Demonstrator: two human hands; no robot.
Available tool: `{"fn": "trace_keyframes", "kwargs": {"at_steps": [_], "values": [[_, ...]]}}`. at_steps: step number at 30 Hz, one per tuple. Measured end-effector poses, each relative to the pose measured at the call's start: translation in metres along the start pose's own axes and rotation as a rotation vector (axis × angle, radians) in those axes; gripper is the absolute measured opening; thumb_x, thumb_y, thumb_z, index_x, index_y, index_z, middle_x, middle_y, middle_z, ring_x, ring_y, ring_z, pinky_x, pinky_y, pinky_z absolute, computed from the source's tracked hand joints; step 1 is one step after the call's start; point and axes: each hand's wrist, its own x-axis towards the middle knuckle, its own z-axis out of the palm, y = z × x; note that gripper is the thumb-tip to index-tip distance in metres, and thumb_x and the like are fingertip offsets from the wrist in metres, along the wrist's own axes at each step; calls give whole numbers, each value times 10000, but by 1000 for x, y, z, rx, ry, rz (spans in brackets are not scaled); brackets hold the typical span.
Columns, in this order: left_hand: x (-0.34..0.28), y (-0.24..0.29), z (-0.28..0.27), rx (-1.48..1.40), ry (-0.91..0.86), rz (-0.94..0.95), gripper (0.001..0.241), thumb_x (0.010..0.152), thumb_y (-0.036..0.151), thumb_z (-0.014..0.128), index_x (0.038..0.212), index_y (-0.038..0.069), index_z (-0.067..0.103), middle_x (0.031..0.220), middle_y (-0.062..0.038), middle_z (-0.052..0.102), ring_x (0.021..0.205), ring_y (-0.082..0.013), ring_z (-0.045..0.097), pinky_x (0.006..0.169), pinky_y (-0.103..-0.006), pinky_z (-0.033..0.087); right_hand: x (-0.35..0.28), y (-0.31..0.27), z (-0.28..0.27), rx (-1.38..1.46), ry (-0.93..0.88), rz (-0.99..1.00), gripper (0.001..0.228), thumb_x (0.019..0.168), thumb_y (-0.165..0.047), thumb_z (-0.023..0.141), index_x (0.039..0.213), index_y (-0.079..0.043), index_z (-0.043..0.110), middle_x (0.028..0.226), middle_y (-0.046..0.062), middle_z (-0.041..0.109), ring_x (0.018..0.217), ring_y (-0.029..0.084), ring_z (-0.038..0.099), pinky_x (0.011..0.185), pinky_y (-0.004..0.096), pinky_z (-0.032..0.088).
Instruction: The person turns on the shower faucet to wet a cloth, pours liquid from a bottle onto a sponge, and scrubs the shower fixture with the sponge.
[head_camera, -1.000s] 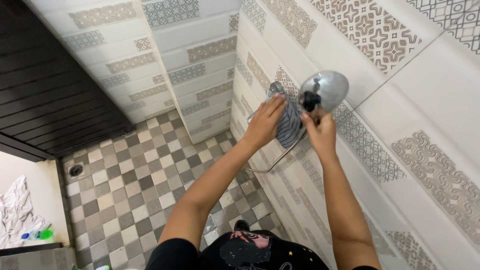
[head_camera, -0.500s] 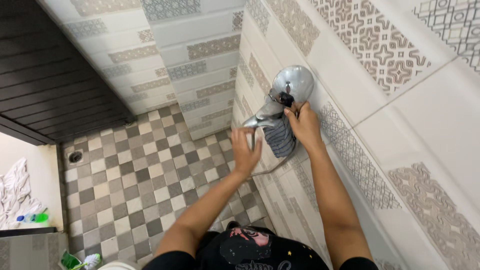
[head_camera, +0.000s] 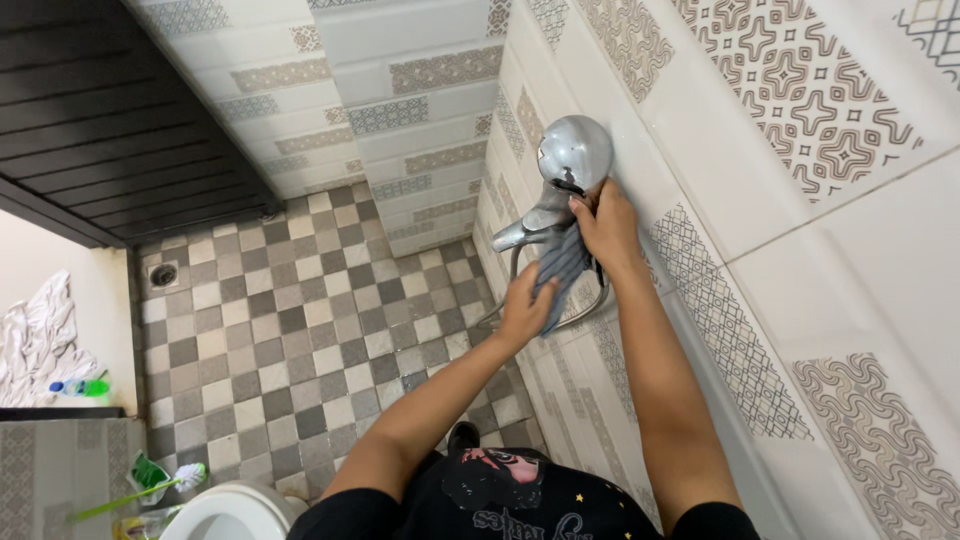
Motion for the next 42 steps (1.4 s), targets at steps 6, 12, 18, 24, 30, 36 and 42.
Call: {"fn": "trace_keyframes", "kwargs": {"at_steps": [6,12,18,24,30,36,42], "values": [[-27,24,-72,-110,4,14,205,1027,164,595,1132,-1,654,918,-69,684,853,-137,618,796,-304,517,12,1,6,13,-21,-9,400,918,-206,746,1159,69,583,991,277,688,904,456,662,786,509,510],[-48,25,-99,-116,184,-102,201,1016,141,596,1119,-12,676,897,-22,697,829,-74,581,756,-270,503,14,-6,3,-8,-51,26,331,923,-211,757,1073,49,617,945,252,688,865,432,666,769,499,512],[-76,20,-113,-40,269,-169,167,1011,146,630,1031,-11,681,833,-20,665,778,-76,556,707,-270,482,17,6,12,-83,-16,-88,231,934,-149,739,997,52,647,948,263,681,878,458,649,777,523,501],[-94,9,-119,54,288,-215,171,957,165,699,970,-5,682,857,-58,670,797,-117,594,740,-286,501,8,16,25,-102,14,-100,187,984,-83,666,1097,63,642,1031,274,673,960,479,632,840,538,491],[-98,-13,-118,94,288,-289,223,925,214,724,959,-3,688,914,-91,681,843,-169,636,786,-307,507,-9,6,22,-120,82,-73,334,981,-80,650,1280,66,619,1217,261,598,1079,452,605,904,505,490],[-90,-39,-113,72,272,-353,268,910,257,733,961,-4,699,954,-103,646,898,-199,621,825,-320,495,-35,-30,8,-27,218,-222,263,986,-55,650,1236,26,651,1276,195,570,1111,373,632,900,444,525],[-87,-61,-109,124,270,-384,333,888,315,746,1014,8,719,983,-122,654,932,-240,632,850,-348,495,-60,-61,15,130,251,-360,176,996,-17,641,1171,2,660,1139,159,628,870,287,635,684,359,506]]}}
